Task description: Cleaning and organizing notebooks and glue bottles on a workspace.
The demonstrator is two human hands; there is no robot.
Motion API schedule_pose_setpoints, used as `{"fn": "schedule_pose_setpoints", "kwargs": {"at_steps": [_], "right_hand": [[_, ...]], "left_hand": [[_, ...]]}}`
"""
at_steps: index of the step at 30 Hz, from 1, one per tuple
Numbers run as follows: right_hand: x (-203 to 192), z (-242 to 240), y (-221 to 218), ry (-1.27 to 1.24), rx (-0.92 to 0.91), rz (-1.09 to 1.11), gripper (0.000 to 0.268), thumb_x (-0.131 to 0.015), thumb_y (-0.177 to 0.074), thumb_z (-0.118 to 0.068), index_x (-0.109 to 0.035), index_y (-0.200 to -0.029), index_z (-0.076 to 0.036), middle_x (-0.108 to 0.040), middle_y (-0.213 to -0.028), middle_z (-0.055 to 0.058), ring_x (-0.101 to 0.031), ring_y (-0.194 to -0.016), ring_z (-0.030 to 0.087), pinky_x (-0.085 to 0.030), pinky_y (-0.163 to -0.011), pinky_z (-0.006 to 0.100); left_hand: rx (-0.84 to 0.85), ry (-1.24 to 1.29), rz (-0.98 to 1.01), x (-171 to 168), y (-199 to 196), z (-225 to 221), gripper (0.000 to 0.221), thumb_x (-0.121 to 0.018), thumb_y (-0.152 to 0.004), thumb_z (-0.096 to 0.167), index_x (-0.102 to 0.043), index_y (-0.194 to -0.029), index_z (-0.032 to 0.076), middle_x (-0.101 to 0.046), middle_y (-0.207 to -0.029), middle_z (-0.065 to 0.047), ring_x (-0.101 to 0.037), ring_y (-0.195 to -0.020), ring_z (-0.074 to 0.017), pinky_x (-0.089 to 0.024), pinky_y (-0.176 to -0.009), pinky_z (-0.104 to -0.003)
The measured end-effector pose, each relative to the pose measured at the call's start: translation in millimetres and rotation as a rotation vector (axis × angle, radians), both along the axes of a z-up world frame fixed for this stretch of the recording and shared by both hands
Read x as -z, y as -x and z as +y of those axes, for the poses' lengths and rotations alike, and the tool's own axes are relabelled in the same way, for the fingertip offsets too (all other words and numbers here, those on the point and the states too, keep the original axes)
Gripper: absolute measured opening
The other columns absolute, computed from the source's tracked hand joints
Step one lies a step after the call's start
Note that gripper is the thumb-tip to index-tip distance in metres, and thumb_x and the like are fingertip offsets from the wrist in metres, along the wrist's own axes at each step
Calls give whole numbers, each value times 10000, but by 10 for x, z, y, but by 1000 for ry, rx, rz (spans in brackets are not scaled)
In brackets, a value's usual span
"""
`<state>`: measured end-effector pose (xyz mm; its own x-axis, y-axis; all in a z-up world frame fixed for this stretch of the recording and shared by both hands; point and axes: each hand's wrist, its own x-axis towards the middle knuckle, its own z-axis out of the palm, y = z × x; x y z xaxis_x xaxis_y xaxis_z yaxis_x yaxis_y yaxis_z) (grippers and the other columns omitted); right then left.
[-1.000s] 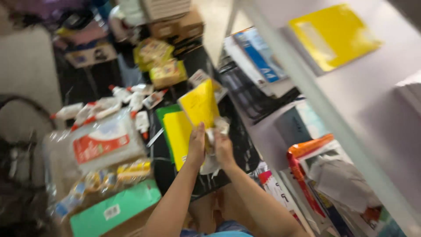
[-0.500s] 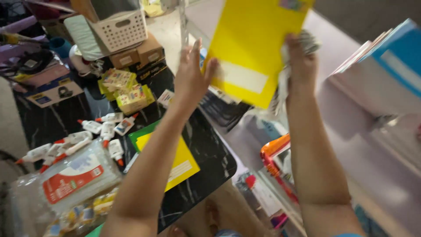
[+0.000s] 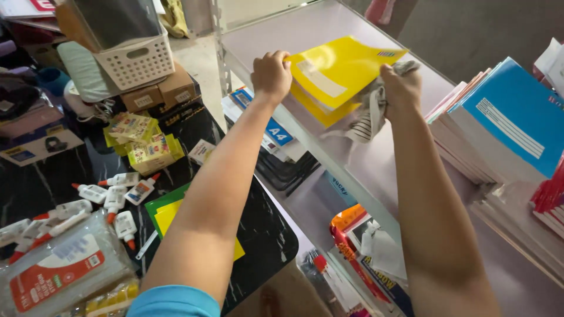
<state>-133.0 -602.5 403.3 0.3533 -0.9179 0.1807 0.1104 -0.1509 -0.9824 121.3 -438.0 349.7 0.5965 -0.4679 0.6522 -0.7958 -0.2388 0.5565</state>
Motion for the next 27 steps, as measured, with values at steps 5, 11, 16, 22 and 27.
{"fn": "schedule_pose_setpoints", "kwargs": {"at_steps": [5, 11, 16, 22, 27], "right_hand": [[81, -342, 137, 762, 417, 131, 444, -806, -972, -147, -538, -1280, 27, -691, -1178, 176, -693, -1073, 298, -554, -949, 416], [173, 537, -233, 727, 118, 454, 531, -759, -998, -328, -521, -1346, -5, -678, -1180, 193, -671, -1085, 333, -536, -944, 417], [400, 785, -313, 1602, 62, 775, 560, -646, -985, -621, -636, -1303, -160, -711, -1283, 128, -666, -1105, 361, -533, -899, 581], [213, 1232, -421, 871, -110, 982, 545, -587, -1072, -407, -551, -1434, -1, -640, -1310, 307, -621, -1164, 477, -495, -988, 549], [453, 1892, -880, 936, -310, 954, 369, -564, -1139, -320, -605, -1344, -15, -657, -1122, 268, -633, -1003, 401, -511, -911, 501]], "left_hand": [[-135, -185, 21, 118, 98, 66, 210, -660, -927, 281, -731, -1118, 233, -683, -1120, -50, -591, -1103, -336, -498, -858, -529], [-141, -180, -52, 129, 278, 148, 202, -665, -919, 287, -732, -1098, 220, -659, -1130, -44, -595, -1101, -319, -467, -906, -527], [-104, -123, -12, 351, 158, 50, 227, -676, -928, 285, -725, -1123, 180, -668, -1118, -79, -606, -1077, -334, -475, -907, -514], [-92, 408, -34, 674, -89, 1334, 327, -639, -975, 176, -659, -1286, 77, -683, -1202, -155, -600, -1148, -369, -486, -1024, -467], [-371, 5, -21, 2266, -224, 3393, 339, -616, -969, 150, -640, -1287, 34, -658, -1300, -175, -556, -1211, -417, -435, -1044, -526]]}}
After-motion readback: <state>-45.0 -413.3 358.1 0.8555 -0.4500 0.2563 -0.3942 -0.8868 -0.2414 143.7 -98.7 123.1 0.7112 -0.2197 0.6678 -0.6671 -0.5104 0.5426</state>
